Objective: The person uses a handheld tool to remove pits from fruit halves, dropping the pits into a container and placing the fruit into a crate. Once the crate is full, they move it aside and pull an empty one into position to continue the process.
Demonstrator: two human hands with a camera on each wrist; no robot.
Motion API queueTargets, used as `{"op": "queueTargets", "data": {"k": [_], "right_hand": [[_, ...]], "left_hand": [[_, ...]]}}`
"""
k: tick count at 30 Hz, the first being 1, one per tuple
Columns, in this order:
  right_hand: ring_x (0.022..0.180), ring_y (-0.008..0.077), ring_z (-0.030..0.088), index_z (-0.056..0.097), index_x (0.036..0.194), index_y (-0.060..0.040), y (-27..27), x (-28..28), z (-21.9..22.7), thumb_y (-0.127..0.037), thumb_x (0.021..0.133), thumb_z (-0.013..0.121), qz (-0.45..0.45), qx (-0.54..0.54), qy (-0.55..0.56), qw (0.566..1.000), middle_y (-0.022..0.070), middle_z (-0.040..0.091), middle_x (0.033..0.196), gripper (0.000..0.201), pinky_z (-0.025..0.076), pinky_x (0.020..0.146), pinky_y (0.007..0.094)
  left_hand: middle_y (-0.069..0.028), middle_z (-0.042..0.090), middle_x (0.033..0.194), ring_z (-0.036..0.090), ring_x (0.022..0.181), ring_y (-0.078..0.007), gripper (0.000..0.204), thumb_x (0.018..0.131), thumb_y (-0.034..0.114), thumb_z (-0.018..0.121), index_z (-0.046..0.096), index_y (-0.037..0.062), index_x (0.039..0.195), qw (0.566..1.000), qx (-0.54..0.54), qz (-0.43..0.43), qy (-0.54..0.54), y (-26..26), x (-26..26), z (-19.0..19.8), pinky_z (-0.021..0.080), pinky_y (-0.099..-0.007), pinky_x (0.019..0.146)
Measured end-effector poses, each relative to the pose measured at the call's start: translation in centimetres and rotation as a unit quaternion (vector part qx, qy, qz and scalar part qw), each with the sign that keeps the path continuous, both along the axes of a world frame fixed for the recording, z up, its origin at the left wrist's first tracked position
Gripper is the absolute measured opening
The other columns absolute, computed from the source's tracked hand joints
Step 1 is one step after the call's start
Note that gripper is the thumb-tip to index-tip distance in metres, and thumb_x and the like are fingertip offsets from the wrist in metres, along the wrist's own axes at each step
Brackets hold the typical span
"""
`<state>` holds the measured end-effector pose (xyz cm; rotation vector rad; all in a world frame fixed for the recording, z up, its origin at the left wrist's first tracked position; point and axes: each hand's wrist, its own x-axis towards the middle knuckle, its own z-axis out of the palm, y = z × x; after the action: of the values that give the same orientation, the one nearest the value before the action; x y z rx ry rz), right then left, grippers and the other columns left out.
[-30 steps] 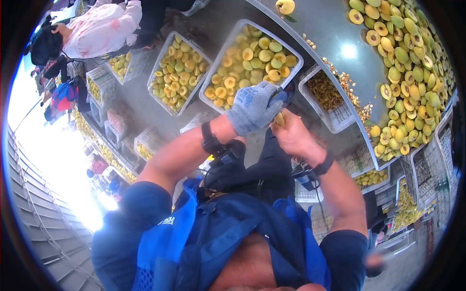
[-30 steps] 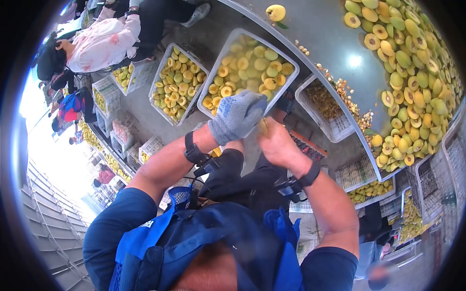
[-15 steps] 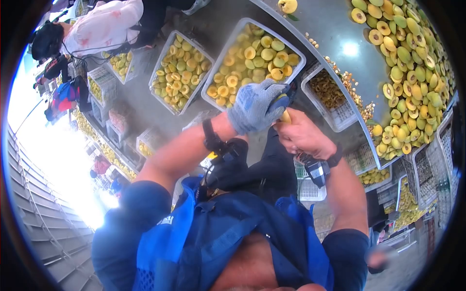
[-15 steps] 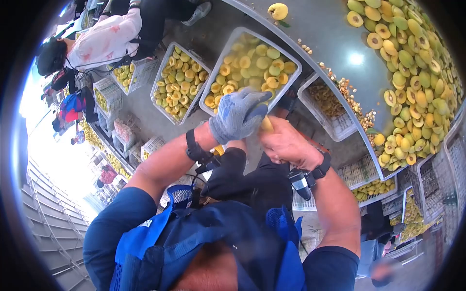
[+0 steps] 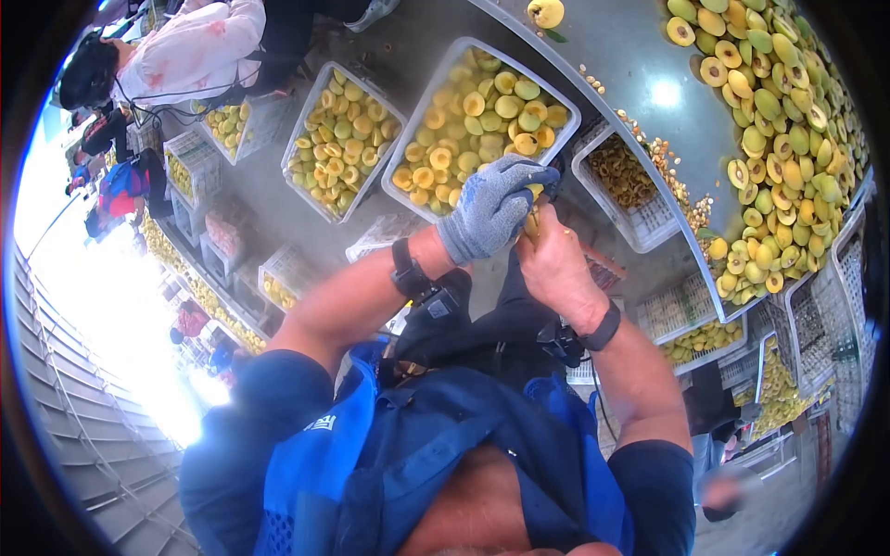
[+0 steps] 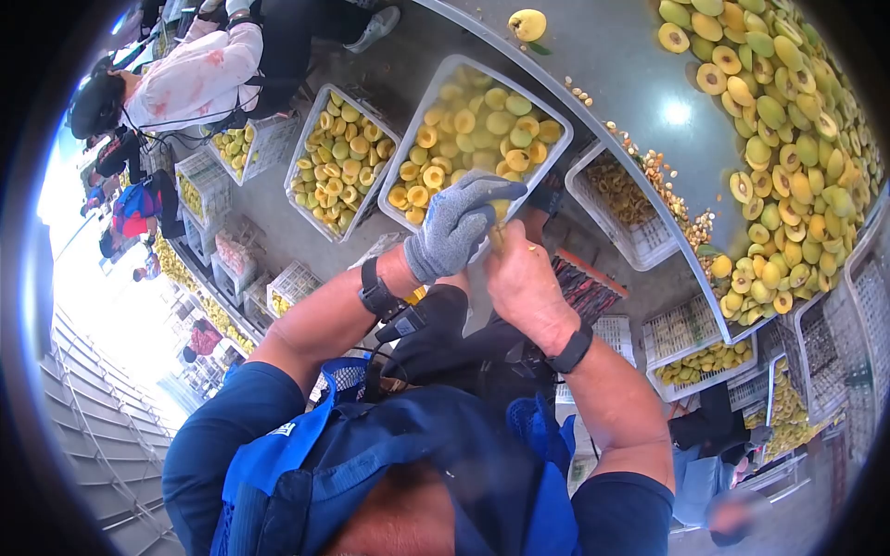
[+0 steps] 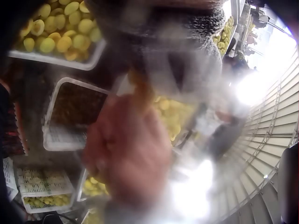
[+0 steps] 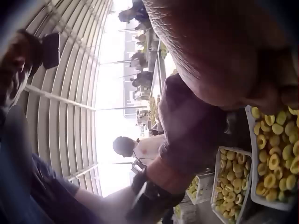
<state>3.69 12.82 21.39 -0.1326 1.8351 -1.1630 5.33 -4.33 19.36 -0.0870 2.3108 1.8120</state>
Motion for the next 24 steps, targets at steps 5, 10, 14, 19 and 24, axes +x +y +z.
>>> {"op": "queueTargets", "data": {"k": [5,10,14,19,24], "right_hand": [[0.091,0.0545,0.061,0.053,0.111,0.0040,0.3,1.1,-1.5,-0.013,0.089,0.054,-0.016,-0.160,-0.056,0.985,0.0332,0.065,0.090,0.027,0.050,0.083,0.0556],[0.083,0.0533,0.064,0.051,0.106,0.0050,0.3,1.3,-0.4,-0.015,0.091,0.053,0.050,0.026,0.037,0.998,0.0290,0.068,0.090,0.025,0.051,0.075,0.0554],[0.080,0.0530,0.063,0.050,0.104,0.0056,-0.2,1.4,-0.5,-0.015,0.090,0.056,0.103,0.124,0.120,0.980,0.0296,0.067,0.091,0.026,0.051,0.073,0.0568],[0.073,0.0442,0.067,0.053,0.102,0.0039,0.2,1.1,-1.1,-0.013,0.090,0.055,0.016,0.072,0.033,0.997,0.0266,0.068,0.085,0.021,0.053,0.071,0.0525],[0.056,0.0226,0.055,0.049,0.096,0.0015,1.0,-0.5,0.4,-0.013,0.093,0.058,-0.063,-0.090,-0.268,0.957,0.0048,0.056,0.066,0.017,0.049,0.057,0.0362]], "left_hand": [[-0.0172,0.067,0.114,0.061,0.105,-0.0364,0.045,0.077,0.001,0.054,0.069,0.0045,0.119,0.983,-0.140,-0.109,0.040,-0.4,0.6,0.0,0.048,-0.0423,0.097],[-0.0148,0.070,0.111,0.065,0.101,-0.0279,0.030,0.090,0.005,0.058,0.069,0.0029,0.117,0.998,-0.017,0.047,-0.049,0.7,0.2,0.1,0.051,-0.0374,0.090],[-0.0113,0.072,0.087,0.068,0.079,-0.0234,0.019,0.096,0.017,0.060,0.072,0.0016,0.099,0.939,-0.003,0.282,-0.195,3.9,0.4,-2.1,0.054,-0.0347,0.073],[-0.0079,0.073,0.090,0.067,0.082,-0.0162,0.023,0.098,0.019,0.061,0.072,0.0007,0.102,0.922,0.150,0.274,-0.229,3.6,-0.2,-1.8,0.053,-0.0312,0.075],[-0.0077,0.074,0.096,0.068,0.087,-0.0168,0.025,0.098,0.022,0.060,0.073,0.0014,0.104,0.988,0.040,0.066,-0.134,1.7,0.3,-3.1,0.053,-0.0326,0.080]]}}
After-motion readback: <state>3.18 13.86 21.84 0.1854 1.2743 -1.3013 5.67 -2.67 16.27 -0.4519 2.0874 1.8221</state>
